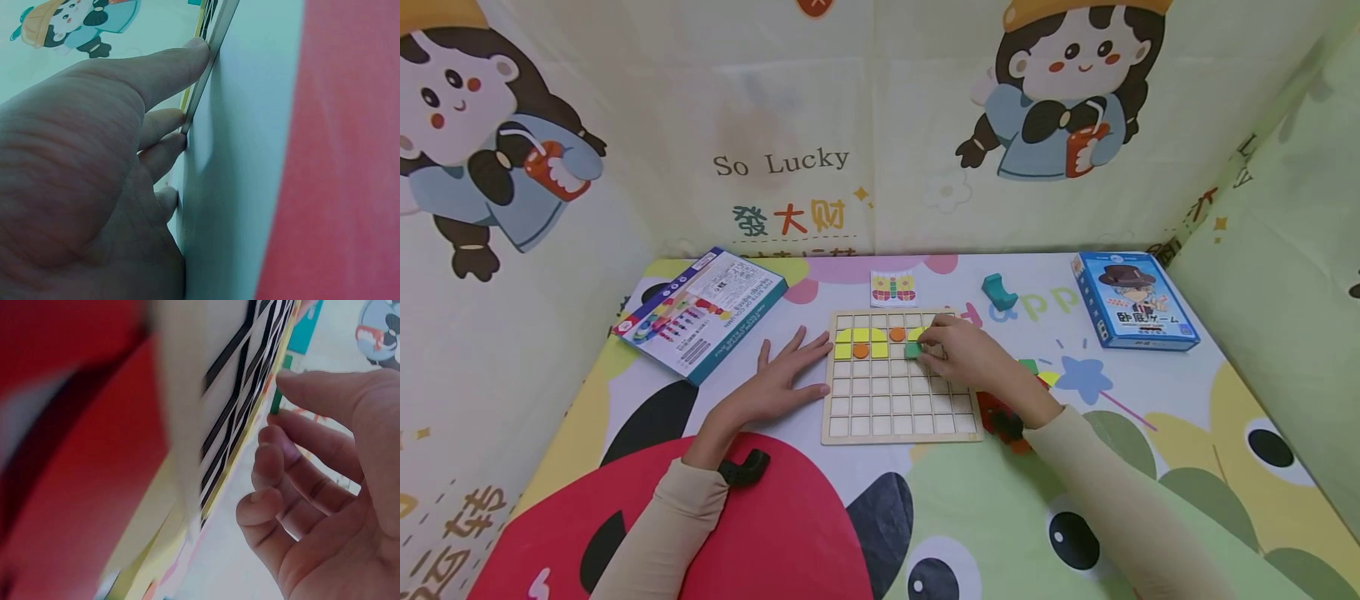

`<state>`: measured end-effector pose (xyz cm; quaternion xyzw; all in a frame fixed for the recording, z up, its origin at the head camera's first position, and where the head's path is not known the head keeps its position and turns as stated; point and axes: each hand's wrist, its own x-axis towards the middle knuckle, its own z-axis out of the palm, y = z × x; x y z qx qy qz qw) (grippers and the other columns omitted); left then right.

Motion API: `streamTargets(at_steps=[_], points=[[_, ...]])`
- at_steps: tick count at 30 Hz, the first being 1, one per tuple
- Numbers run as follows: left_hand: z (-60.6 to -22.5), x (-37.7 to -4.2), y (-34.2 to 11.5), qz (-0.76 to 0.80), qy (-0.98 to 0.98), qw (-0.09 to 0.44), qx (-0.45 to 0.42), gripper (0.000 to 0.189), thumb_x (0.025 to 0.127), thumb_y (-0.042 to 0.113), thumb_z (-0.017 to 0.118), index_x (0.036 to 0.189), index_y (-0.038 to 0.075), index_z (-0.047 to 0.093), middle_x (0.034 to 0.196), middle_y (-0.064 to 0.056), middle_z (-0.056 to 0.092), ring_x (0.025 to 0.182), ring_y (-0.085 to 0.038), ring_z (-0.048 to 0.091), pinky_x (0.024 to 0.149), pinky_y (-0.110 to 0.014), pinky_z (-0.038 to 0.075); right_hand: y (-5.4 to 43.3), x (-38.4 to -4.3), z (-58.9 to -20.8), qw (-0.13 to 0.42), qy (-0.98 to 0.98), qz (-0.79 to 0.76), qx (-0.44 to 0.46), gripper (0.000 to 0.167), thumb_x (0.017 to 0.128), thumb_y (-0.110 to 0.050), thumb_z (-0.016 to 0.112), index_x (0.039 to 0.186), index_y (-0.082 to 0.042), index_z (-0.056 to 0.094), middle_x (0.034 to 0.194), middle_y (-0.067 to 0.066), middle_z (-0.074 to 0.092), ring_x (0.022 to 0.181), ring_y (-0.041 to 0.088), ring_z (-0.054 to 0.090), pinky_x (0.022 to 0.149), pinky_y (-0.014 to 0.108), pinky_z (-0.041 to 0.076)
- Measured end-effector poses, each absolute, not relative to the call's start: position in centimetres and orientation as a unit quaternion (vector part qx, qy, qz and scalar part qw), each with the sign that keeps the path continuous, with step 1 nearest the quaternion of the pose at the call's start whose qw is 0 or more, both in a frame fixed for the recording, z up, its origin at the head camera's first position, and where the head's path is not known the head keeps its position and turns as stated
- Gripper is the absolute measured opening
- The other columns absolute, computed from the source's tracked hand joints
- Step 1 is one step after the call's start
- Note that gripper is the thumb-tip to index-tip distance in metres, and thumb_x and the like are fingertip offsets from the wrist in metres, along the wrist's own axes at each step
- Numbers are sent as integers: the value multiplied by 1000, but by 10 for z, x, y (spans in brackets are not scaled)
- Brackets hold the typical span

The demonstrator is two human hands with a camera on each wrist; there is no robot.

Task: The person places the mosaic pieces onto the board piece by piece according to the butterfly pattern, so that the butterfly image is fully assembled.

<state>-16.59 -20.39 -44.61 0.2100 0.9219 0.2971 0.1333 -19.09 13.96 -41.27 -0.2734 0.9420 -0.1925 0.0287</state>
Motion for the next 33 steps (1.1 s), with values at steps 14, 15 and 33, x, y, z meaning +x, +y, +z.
streamTargets(at_steps=[14, 15, 33], points=[[-445, -167, -204, 299, 920, 131, 217, 84, 96, 42, 74, 167, 24, 35, 179, -2, 25, 169, -37, 0, 124, -76, -18, 115, -196, -408, 43, 946, -158, -280, 33, 97, -26, 79, 124, -8, 78, 116, 9, 70, 96, 20, 65, 86, 34, 61], [-445, -167, -204, 299, 920, 131, 217, 84, 96, 42, 74, 167, 24, 35, 179, -2, 25, 169, -37, 0, 124, -76, -18, 114, -196, -407, 44, 946, -157, -282, 33, 97, -26, 79, 125, -8, 78, 116, 9, 70, 95, 20, 64, 85, 34, 61], [-446, -166, -205, 303, 919, 133, 215, 84, 96, 43, 75, 167, 25, 34, 179, -2, 25, 169, -37, 0, 124, -76, -18, 125, -196, -405, 51, 946, -180, -263, 31, 98, -26, 76, 125, -10, 78, 117, 8, 72, 100, 20, 65, 86, 34, 62]])
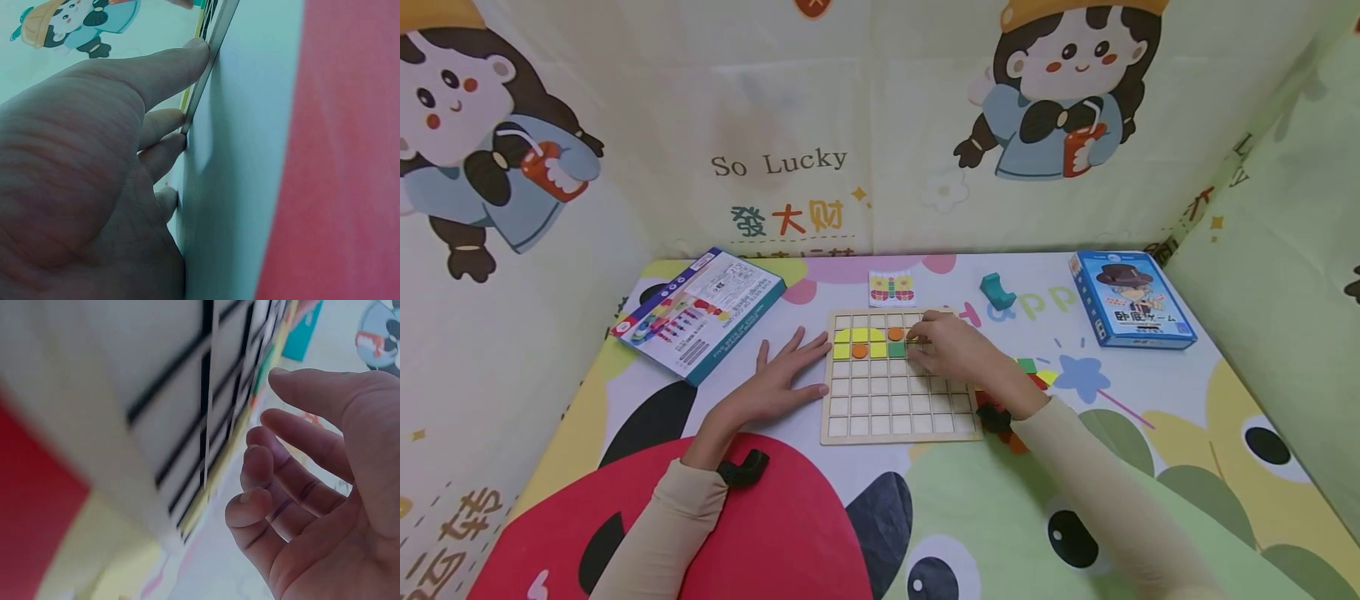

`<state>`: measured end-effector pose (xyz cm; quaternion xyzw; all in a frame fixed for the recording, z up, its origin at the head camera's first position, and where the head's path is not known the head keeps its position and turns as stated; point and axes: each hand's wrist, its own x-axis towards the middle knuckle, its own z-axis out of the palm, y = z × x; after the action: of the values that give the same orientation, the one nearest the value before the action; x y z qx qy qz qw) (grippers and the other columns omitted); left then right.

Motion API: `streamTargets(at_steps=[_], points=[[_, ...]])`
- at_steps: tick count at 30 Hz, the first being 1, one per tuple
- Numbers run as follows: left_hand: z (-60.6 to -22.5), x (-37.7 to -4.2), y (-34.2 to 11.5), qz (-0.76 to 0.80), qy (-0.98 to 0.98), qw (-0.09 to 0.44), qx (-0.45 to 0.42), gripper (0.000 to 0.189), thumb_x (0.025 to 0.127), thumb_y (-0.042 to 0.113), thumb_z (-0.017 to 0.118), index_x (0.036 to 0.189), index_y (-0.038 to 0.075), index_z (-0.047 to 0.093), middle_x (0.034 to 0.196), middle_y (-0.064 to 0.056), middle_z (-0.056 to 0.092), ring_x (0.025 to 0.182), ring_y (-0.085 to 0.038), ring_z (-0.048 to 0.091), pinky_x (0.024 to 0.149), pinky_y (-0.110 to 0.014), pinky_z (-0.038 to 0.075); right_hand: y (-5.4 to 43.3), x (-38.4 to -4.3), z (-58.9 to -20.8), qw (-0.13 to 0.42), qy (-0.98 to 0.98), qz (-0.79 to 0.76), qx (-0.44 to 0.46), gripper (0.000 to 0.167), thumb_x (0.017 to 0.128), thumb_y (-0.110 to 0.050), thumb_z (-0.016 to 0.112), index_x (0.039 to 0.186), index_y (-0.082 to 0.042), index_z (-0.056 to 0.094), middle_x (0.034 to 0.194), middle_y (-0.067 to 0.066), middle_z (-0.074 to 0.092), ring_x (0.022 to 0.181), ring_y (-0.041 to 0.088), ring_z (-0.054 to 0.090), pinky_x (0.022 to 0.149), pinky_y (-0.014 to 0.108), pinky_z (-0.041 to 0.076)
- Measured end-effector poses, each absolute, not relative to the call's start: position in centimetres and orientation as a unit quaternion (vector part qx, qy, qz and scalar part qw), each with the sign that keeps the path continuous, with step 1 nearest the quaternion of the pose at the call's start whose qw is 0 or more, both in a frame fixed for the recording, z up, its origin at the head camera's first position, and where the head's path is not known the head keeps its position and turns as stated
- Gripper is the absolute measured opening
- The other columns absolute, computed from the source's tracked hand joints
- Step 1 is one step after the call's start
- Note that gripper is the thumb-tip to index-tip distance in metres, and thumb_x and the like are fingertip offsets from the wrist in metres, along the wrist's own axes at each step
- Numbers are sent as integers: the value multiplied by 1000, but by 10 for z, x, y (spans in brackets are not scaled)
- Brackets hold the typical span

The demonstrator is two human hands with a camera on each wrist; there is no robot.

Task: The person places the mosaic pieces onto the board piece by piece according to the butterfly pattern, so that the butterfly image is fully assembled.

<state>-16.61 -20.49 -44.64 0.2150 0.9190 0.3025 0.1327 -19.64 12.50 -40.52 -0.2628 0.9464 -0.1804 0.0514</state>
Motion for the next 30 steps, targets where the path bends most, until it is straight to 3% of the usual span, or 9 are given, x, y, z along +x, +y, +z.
streamTargets(at_steps=[3, 10, 14, 24, 30], points=[[-446, -166, -205, 303, 919, 132, 214, 85, 95, 43, 75, 167, 25, 34, 179, -2, 25, 169, -37, 0, 124, -76, -18, 138, -196, -400, 54, 947, -199, -248, 31, 98, -26, 76, 124, -9, 78, 117, 9, 73, 98, 21, 65, 86, 35, 62], [-446, -165, -204, 300, 921, 130, 213, 84, 96, 42, 75, 167, 25, 34, 178, -3, 25, 169, -37, 0, 124, -77, -17, 178, -193, -398, 58, 951, -199, -230, 32, 96, -25, 79, 123, -7, 78, 108, 8, 74, 93, 26, 67, 74, 31, 59], [-446, -165, -204, 297, 922, 130, 213, 84, 96, 42, 74, 168, 25, 34, 179, -2, 25, 169, -37, 0, 124, -77, -18, 198, -188, -400, 56, 952, -189, -234, 31, 93, -23, 81, 120, -8, 80, 107, 9, 74, 83, 19, 60, 70, 26, 55], [-446, -165, -205, 298, 922, 132, 211, 84, 96, 44, 74, 168, 26, 33, 179, -1, 24, 169, -36, -1, 124, -76, -18, 225, -174, -407, 82, 955, -176, -223, 36, 90, -25, 85, 122, -9, 79, 114, 9, 74, 96, 18, 63, 78, 28, 61], [-447, -165, -205, 298, 922, 131, 211, 84, 96, 43, 74, 168, 27, 33, 179, -1, 24, 169, -36, -1, 124, -76, -18, 226, -171, -409, 74, 954, -178, -231, 33, 89, -25, 86, 117, -9, 80, 109, 7, 72, 90, 16, 59, 72, 24, 56]])
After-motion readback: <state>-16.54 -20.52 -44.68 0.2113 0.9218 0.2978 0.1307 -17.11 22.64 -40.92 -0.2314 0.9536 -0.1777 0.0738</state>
